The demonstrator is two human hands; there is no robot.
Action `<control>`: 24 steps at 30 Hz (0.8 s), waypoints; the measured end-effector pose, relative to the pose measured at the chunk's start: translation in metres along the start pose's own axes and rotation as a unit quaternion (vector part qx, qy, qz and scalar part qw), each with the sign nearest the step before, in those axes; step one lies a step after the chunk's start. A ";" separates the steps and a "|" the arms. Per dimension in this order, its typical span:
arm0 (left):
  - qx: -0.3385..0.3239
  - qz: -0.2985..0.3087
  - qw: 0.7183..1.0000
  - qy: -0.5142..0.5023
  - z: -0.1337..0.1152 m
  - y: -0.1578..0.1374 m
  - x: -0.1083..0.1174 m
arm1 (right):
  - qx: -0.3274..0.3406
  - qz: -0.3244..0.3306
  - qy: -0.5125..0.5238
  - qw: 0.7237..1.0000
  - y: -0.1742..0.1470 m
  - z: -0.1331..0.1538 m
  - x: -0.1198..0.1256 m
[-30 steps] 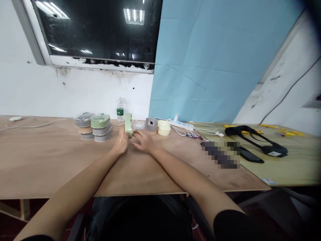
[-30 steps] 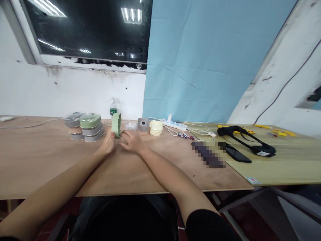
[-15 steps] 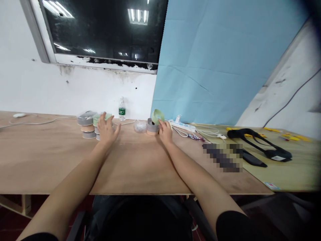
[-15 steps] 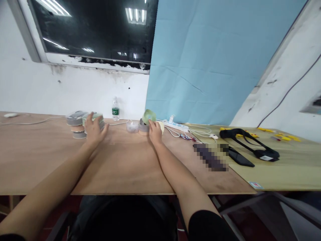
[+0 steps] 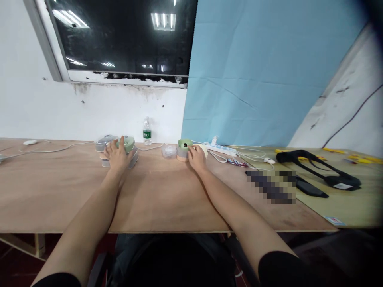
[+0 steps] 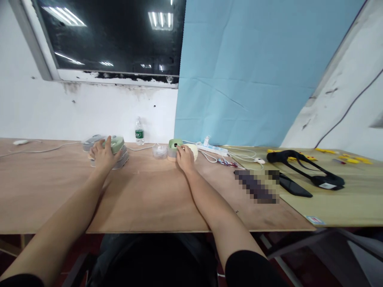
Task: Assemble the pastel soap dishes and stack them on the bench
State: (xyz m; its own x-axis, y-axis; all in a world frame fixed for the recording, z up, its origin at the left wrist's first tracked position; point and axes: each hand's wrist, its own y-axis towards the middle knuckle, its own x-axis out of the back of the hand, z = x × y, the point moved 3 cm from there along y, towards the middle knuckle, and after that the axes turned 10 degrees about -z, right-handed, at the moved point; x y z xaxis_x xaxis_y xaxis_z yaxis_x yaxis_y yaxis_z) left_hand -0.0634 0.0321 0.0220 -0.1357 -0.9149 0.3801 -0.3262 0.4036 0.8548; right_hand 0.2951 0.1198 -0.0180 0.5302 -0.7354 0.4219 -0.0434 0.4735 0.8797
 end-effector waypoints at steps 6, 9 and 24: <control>-0.009 -0.016 0.999 -0.031 -0.002 -0.001 -0.003 | 0.017 0.003 0.009 1.000 -0.001 0.010 0.003; -0.035 -0.014 0.998 -0.055 -0.009 -0.003 -0.002 | 0.040 0.012 0.029 0.999 -0.002 0.021 0.003; -0.263 0.241 0.885 -0.298 -0.093 -0.060 -0.001 | 0.127 0.170 0.198 0.957 -0.016 0.063 0.004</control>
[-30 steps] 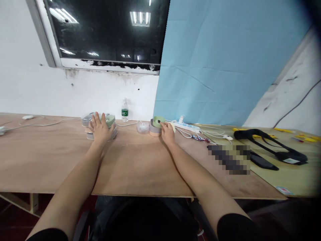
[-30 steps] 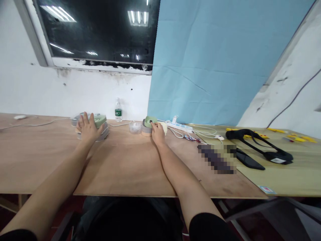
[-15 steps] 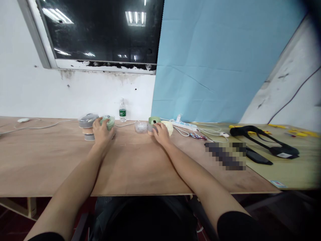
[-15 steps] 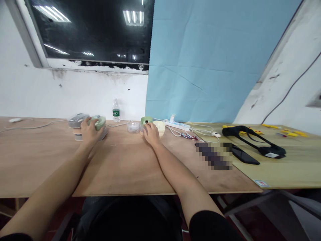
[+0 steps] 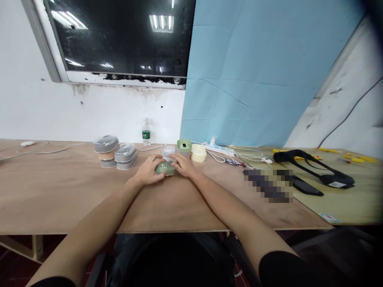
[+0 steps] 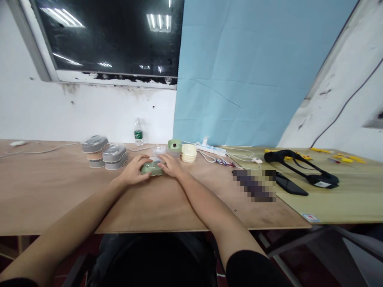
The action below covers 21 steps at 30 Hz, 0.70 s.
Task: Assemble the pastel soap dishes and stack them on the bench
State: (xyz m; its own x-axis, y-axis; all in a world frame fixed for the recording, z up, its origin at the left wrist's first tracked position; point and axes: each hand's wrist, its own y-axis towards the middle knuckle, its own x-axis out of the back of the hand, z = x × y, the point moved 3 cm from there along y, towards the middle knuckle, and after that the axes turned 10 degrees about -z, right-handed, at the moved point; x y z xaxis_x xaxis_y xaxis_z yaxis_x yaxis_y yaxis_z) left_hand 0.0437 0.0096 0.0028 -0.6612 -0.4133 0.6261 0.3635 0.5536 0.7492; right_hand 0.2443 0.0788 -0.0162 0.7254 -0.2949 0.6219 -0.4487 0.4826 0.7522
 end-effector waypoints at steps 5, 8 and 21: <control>0.020 -0.027 0.999 -0.016 0.005 0.000 0.009 | -0.017 0.079 0.015 0.997 -0.003 -0.001 -0.007; 0.067 -0.072 0.995 -0.014 0.016 -0.002 0.013 | -0.067 0.072 0.069 0.993 -0.003 0.006 -0.014; 0.107 -0.186 0.976 -0.047 0.039 -0.003 0.019 | -0.438 -0.109 0.358 0.817 0.018 -0.002 -0.047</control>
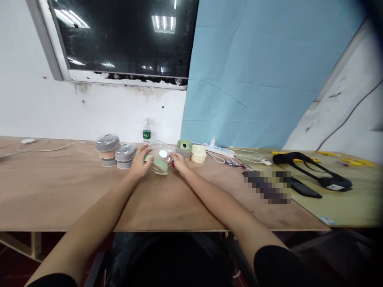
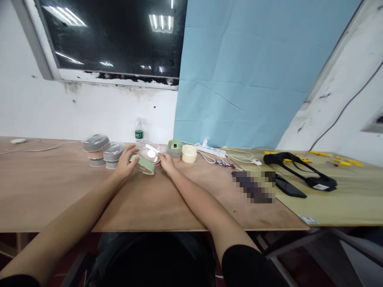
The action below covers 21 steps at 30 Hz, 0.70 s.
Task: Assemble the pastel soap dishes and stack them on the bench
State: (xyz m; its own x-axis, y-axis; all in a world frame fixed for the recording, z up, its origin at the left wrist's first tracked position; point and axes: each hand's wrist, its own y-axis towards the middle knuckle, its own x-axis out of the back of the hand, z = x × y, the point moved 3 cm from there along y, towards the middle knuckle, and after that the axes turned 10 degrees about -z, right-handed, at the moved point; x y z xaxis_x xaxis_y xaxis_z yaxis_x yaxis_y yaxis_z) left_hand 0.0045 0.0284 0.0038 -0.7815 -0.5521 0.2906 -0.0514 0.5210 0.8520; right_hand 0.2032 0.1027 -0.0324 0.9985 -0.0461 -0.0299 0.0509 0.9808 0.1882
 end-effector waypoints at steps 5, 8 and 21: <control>-0.009 0.014 0.999 0.028 0.000 -0.001 -0.001 | -0.039 -0.078 0.044 0.995 0.015 0.012 -0.004; -0.013 0.020 0.999 0.036 -0.002 -0.001 -0.001 | -0.003 -0.111 0.043 0.993 0.023 0.020 -0.008; -0.019 0.060 0.997 0.043 -0.009 -0.001 -0.002 | 0.054 -0.109 -0.171 0.978 0.067 0.026 -0.009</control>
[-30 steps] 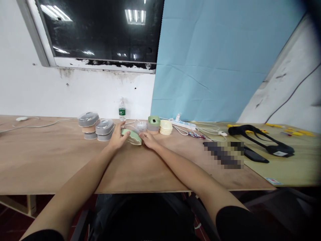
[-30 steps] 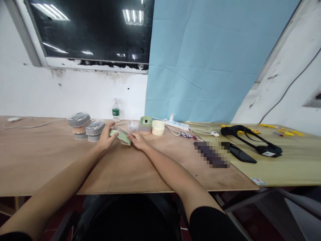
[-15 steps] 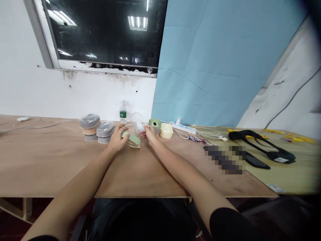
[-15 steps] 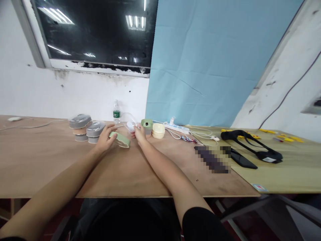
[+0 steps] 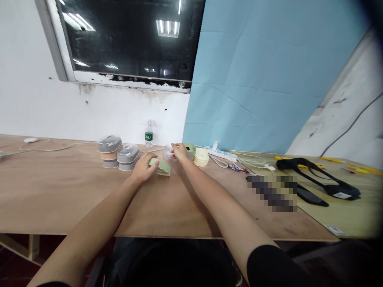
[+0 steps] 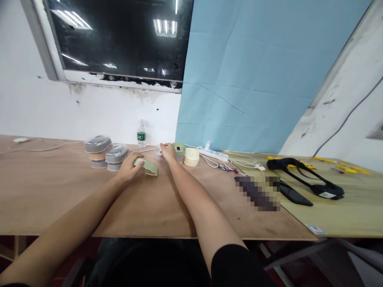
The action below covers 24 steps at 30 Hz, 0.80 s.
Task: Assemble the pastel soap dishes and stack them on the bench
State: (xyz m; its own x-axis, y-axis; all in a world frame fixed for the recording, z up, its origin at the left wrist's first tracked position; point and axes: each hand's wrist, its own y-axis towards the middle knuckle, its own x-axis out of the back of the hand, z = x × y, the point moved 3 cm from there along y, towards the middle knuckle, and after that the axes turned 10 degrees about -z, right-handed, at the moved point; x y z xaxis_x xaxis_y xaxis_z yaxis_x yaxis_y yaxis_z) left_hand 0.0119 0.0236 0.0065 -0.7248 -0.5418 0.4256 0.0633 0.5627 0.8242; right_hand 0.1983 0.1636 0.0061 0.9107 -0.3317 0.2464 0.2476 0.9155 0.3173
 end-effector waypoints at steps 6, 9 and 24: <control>0.007 0.005 1.000 -0.003 0.000 0.000 -0.001 | 0.063 0.049 -0.123 0.989 0.005 -0.006 0.002; 0.007 0.008 1.000 -0.005 0.001 0.000 -0.002 | 0.093 0.053 -0.143 0.984 0.005 -0.005 0.003; -0.008 0.033 0.999 -0.030 -0.001 -0.005 -0.005 | 0.294 0.218 -0.090 0.926 -0.094 -0.025 0.054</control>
State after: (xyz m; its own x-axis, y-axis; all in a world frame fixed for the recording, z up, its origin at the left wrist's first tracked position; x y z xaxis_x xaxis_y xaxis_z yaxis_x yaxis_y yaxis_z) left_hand 0.0159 0.0235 0.0008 -0.7580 -0.4652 0.4572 0.1231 0.5863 0.8007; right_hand 0.2327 0.0649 -0.0334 0.7986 -0.0403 0.6006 -0.4022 0.7067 0.5822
